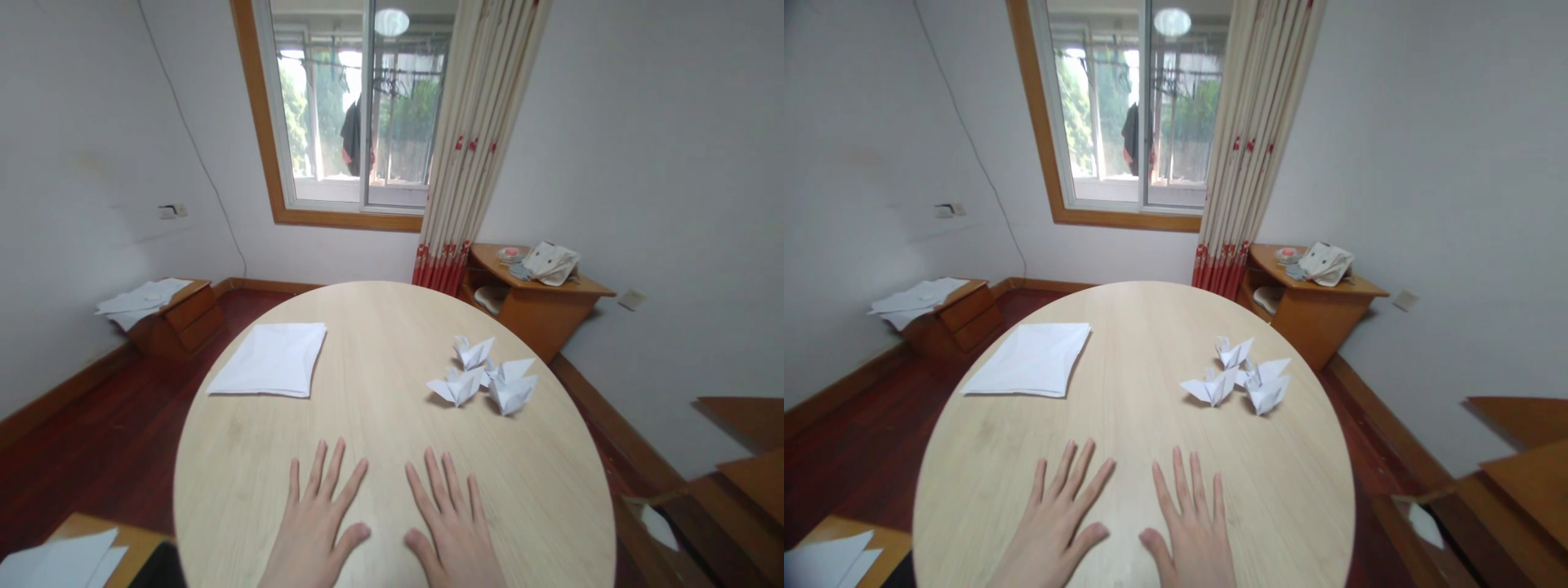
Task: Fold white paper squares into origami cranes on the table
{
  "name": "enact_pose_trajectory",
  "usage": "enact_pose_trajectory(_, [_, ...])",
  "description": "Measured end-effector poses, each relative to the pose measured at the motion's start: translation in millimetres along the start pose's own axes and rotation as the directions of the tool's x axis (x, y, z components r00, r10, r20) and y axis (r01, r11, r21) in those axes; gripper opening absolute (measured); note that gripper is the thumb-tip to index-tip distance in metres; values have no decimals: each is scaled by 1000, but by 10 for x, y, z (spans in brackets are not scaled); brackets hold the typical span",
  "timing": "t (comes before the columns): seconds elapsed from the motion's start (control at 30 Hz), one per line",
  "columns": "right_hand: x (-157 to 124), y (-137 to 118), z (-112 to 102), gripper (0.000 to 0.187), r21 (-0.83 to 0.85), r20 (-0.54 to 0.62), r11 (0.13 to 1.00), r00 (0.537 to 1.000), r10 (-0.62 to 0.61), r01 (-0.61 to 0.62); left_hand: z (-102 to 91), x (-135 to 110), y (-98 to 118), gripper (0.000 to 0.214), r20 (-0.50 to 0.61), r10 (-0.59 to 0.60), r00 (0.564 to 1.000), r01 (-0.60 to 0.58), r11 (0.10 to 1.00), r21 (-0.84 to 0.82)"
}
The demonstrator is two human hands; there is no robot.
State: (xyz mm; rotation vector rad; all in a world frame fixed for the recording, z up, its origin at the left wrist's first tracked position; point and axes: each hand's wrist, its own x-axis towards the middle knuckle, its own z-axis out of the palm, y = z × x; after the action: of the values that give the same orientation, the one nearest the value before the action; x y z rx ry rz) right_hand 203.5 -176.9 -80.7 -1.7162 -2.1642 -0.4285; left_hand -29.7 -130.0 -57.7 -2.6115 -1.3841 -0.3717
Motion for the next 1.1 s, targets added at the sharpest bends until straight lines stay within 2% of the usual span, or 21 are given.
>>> enact_pose_trajectory(0.23, [40,-41,-26,67,17,15,1000,1000,10,-10,19,12,29,60,25,-22,999,23,1000,-19])
enact_pose_trajectory(0.47, [34,-46,-43,63,27,30,999,999,30,-31,29,11,32,60,1,-15,1000,15,1000,-22])
enact_pose_trajectory(0.8, [52,-46,-44,66,-21,20,1000,1000,12,-11,25,12,37,60,47,-31,998,32,999,-37])
enact_pose_trajectory(1.1, [47,-31,-40,66,-59,1,998,1000,-9,9,60,8,33,59,-26,2,1000,-1,1000,22])
